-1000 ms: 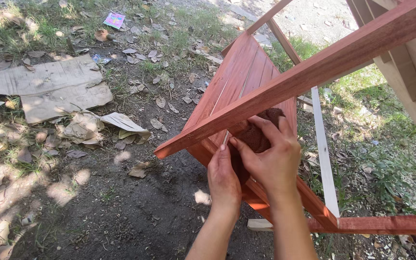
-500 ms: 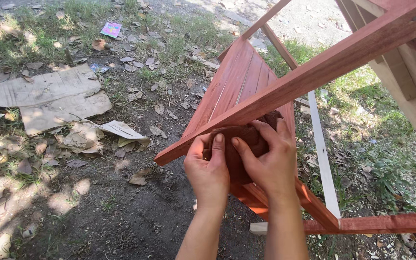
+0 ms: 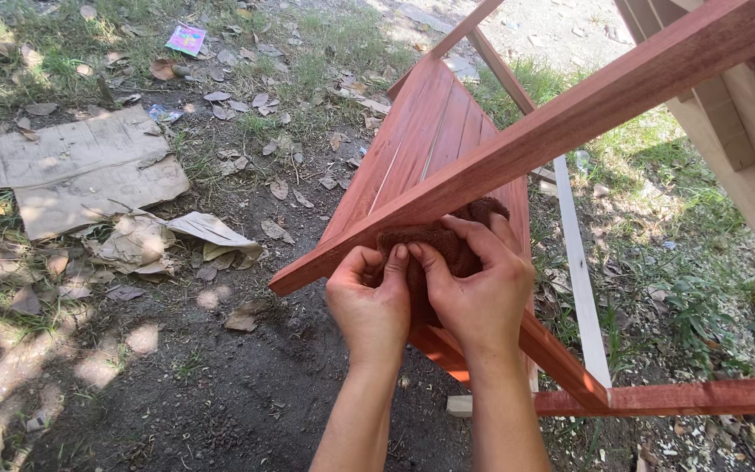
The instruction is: The person wipes the surfaces and edges of a red-stained wooden shelf unit with a brown cloth, working over the slatted shelves, rails and legs while steadying the frame with the other hand. They move around the piece to reach different sides and continue wiping until the clip ends.
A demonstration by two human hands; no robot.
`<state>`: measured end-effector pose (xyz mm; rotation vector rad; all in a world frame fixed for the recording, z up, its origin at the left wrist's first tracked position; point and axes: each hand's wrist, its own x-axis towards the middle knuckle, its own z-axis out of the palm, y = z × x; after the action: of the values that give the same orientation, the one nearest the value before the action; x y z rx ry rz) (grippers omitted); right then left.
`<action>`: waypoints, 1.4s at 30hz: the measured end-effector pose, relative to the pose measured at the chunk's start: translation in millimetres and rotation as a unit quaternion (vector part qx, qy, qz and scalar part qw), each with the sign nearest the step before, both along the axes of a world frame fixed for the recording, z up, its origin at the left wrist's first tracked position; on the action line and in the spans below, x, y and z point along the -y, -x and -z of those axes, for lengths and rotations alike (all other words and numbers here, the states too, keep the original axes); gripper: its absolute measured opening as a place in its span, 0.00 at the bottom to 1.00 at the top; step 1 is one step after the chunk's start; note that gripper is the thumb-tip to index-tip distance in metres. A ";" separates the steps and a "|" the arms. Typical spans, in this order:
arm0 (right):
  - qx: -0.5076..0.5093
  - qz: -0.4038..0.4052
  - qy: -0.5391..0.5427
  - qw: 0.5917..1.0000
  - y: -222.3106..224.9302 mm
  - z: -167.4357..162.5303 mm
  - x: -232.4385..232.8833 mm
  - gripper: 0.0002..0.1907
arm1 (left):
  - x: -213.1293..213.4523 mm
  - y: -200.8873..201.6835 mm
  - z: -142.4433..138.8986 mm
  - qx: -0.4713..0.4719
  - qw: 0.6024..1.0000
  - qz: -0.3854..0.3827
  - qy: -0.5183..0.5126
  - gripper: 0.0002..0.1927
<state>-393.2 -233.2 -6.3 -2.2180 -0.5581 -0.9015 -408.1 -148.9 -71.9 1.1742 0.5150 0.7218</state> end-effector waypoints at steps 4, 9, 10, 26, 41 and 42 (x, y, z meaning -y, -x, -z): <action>-0.017 -0.005 -0.015 1.000 4.4 -2.2 0.8 0.19 | 8.5 -4.3 9.4 0.030 0.997 0.023 0.060 0.12; -0.060 -0.037 -0.037 0.997 5.1 -4.0 11.1 0.20 | 19.1 -4.2 18.0 0.040 0.997 0.042 0.043 0.11; -0.073 -0.041 -0.037 0.996 5.9 -4.2 15.3 0.20 | 20.6 -3.5 18.5 0.045 0.997 0.044 0.035 0.12; 0.161 -0.033 -0.186 0.969 82.2 96.8 21.4 0.37 | -68.0 23.7 9.3 -0.117 0.981 0.099 -0.116 0.09; -0.044 -0.001 0.015 0.999 61.2 117.5 -33.6 0.39 | -77.0 19.2 31.2 0.012 0.996 0.082 0.021 0.06; -0.066 0.009 0.004 0.998 62.1 116.5 -31.0 0.39 | -77.1 18.9 31.6 0.007 0.995 0.093 0.035 0.06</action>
<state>-455.4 -202.2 -122.8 -2.2733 -0.4814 -0.7569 -426.9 -71.8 -103.5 1.1351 0.4096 0.5470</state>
